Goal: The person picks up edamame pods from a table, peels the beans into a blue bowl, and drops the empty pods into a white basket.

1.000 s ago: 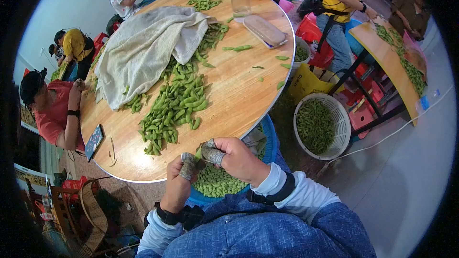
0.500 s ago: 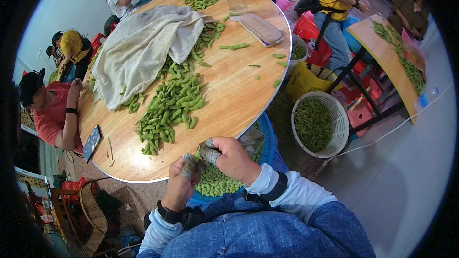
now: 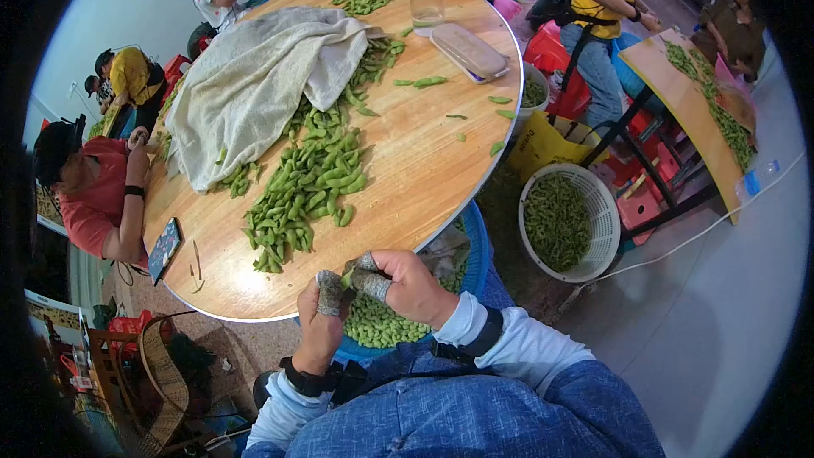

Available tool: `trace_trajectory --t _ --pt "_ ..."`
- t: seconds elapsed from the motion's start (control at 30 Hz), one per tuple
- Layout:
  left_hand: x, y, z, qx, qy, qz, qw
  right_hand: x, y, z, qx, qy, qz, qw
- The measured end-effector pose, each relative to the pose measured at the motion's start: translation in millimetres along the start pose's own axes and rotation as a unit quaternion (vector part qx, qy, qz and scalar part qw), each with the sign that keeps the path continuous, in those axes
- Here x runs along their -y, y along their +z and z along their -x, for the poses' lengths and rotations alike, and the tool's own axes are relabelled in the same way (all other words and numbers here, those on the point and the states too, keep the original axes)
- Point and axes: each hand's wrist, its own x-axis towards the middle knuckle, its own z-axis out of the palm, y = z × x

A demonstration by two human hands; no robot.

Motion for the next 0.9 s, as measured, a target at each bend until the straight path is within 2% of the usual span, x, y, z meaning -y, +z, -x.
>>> trace_trajectory --t 0.1,0.13,0.2,0.3,0.4,0.5,0.57,0.7,0.8,0.9 --pt "-5.5 -6.3 -1.6 0.038 0.015 -0.093 0.995 -2.8 -1.8 -1.7 0.007 -0.009 0.012 1.0" --pt "-10.3 -5.8 -2.0 0.035 0.071 -0.184 0.98 -1.2 -2.9 -2.3 0.01 0.005 0.003 1.0" --pt "-18.9 -3.8 -1.5 0.029 0.18 -0.359 0.915 3.5 -4.9 -1.8 0.016 0.035 -0.014 0.999" --pt "-11.7 -6.4 -1.8 0.019 0.217 -0.385 0.897 4.6 1.1 -1.7 0.016 0.09 -0.036 0.995" --pt "-10.6 0.4 0.3 -0.01 0.157 -0.256 0.954 1.7 3.2 -0.9 0.008 0.083 -0.068 0.994" --pt "0.7 -0.1 0.7 -0.014 0.097 -0.124 0.987 3.0 4.3 -0.8 0.014 0.011 -0.025 1.0" --pt "0.2 2.4 1.6 -0.018 -0.006 0.027 0.999 3.5 5.0 -1.5 0.002 -0.017 0.024 1.0" --pt "-8.8 9.3 -0.4 -0.037 -0.145 0.239 0.96 9.7 2.0 -3.1 0.001 -0.131 0.226 0.965" --pt "-11.0 4.1 -0.8 0.01 -0.181 0.302 0.936 10.1 -1.2 -5.8 0.021 -0.239 0.319 0.917" --pt "-13.6 2.0 -3.7 0.006 -0.257 0.33 0.908 9.4 -4.3 -8.7 0.039 -0.297 0.347 0.889"
